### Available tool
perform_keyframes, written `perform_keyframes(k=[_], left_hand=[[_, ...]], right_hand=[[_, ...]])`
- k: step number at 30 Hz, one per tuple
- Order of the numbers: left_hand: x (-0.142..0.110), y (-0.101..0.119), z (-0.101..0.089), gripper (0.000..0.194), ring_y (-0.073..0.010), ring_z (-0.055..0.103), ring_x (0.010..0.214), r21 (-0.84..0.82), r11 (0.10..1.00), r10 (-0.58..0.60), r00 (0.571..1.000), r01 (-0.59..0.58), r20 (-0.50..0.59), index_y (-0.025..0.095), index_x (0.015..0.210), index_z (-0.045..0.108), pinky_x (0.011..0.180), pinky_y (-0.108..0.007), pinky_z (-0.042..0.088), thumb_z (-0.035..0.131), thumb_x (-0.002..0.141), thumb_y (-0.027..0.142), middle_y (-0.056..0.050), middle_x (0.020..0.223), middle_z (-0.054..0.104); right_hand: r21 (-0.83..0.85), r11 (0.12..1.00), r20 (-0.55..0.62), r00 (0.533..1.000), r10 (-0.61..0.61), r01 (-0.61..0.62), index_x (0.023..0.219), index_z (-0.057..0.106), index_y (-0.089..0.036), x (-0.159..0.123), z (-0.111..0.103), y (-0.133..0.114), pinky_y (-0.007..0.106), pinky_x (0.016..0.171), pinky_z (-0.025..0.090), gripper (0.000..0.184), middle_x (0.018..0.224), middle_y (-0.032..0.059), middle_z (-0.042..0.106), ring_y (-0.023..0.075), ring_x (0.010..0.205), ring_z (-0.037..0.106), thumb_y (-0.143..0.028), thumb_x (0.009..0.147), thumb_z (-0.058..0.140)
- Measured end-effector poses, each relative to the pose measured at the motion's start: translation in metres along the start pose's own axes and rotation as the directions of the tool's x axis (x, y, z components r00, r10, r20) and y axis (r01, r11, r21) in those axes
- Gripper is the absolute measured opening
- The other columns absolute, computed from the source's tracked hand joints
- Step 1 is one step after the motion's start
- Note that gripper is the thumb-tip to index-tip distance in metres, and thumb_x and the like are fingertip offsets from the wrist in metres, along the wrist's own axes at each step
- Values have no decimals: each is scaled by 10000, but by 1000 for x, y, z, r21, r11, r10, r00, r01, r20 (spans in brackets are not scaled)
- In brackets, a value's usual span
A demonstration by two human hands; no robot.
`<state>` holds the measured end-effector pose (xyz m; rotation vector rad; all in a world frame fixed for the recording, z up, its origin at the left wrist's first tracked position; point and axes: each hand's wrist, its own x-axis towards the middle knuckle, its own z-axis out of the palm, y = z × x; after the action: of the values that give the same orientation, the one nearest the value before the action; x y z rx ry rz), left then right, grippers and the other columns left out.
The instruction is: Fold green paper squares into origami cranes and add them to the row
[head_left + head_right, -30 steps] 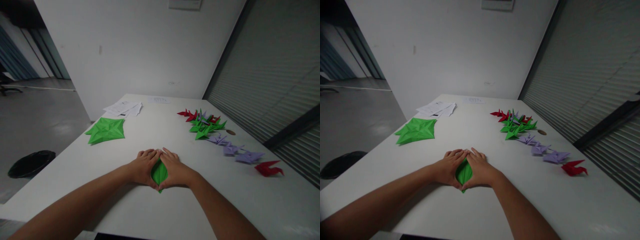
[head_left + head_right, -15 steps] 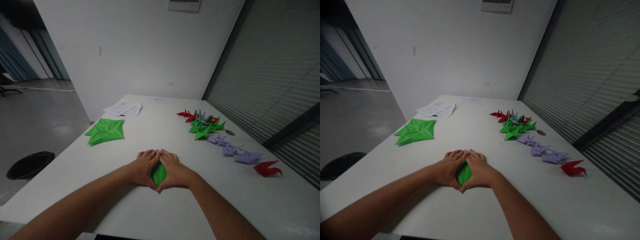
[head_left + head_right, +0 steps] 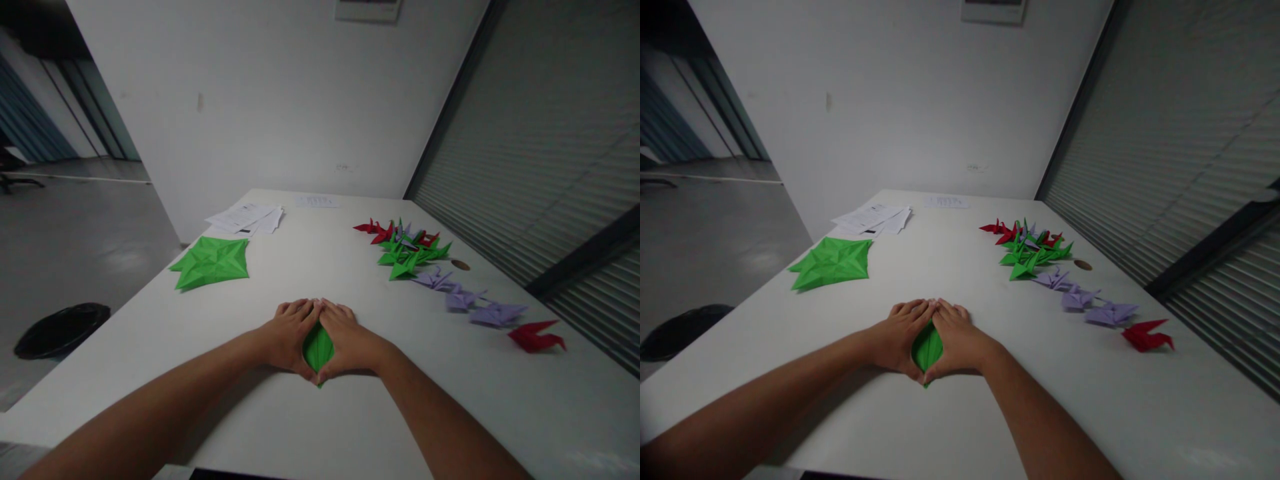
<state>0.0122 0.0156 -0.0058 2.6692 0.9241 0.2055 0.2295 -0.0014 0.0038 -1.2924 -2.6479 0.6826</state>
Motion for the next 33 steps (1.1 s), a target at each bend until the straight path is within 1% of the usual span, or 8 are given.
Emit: perform_keyframes(k=[8,12,14,16,19,21,25,33], left_hand=[[1,-2,4,1483,-523,219,1524,-15,1000,6,1000,-6,-12,177,1663,52,1189,-670,203,801,548,806,-267,1680,238],[-2,-8,-5,1443,-501,223,1523,-125,992,5,1000,-7,-22,200,1667,67,1193,-681,214,824,576,764,-248,1682,241],[-7,-13,-11,1315,-445,292,1498,-244,970,-11,997,-7,-71,223,1659,144,1204,-630,263,823,644,712,-214,1652,311],[-11,-18,-14,985,-361,382,1450,-357,934,-43,989,-11,-144,239,1610,310,1199,-542,336,751,806,599,-167,1586,401],[-15,-21,-14,514,-288,513,1309,-403,915,-83,974,-9,-211,255,1390,604,1139,-464,425,657,924,465,-116,1396,539],[-15,-20,-13,372,-264,572,1188,-376,927,-94,971,5,-221,243,1253,700,1072,-427,470,629,950,447,-104,1253,588],[-11,-13,-13,332,-228,608,959,-284,958,-69,986,23,-153,234,1182,740,906,-368,509,626,959,452,-71,996,625],[-9,-6,-11,330,-257,612,969,-98,995,2,997,-10,-82,230,1176,736,880,-360,470,732,877,371,-79,982,691]], right_hand=[[36,999,4,1000,1,-1,1656,158,-157,1,-2,-2,645,1245,82,1484,1675,255,259,442,1571,156,-660,489,924],[90,995,-26,999,-30,32,1652,179,-122,-4,-3,11,605,1265,123,1462,1682,276,227,424,1582,134,-705,524,903],[153,987,-58,998,-31,39,1657,137,-95,-9,-3,22,576,1271,165,1445,1706,285,120,411,1591,105,-764,589,845],[202,978,-98,995,-31,50,1662,133,-118,-15,-3,32,581,1267,189,1365,1714,266,110,405,1590,118,-807,668,767],[215,974,-172,985,-27,64,1642,252,-166,-20,-4,36,584,1253,240,1110,1681,222,278,389,1558,239,-779,813,663],[222,973,-245,969,-11,67,1590,380,-201,-19,-5,33,571,1229,300,860,1593,184,446,365,1493,365,-690,919,602],[264,963,-302,953,28,55,1411,588,-239,-15,-10,22,511,1138,424,431,1331,117,663,299,1283,563,-425,1041,472],[340,941,-293,951,103,3,1241,681,-190,-13,-9,15,397,864,548,355,1066,89,728,240,918,669,-246,893,638]])
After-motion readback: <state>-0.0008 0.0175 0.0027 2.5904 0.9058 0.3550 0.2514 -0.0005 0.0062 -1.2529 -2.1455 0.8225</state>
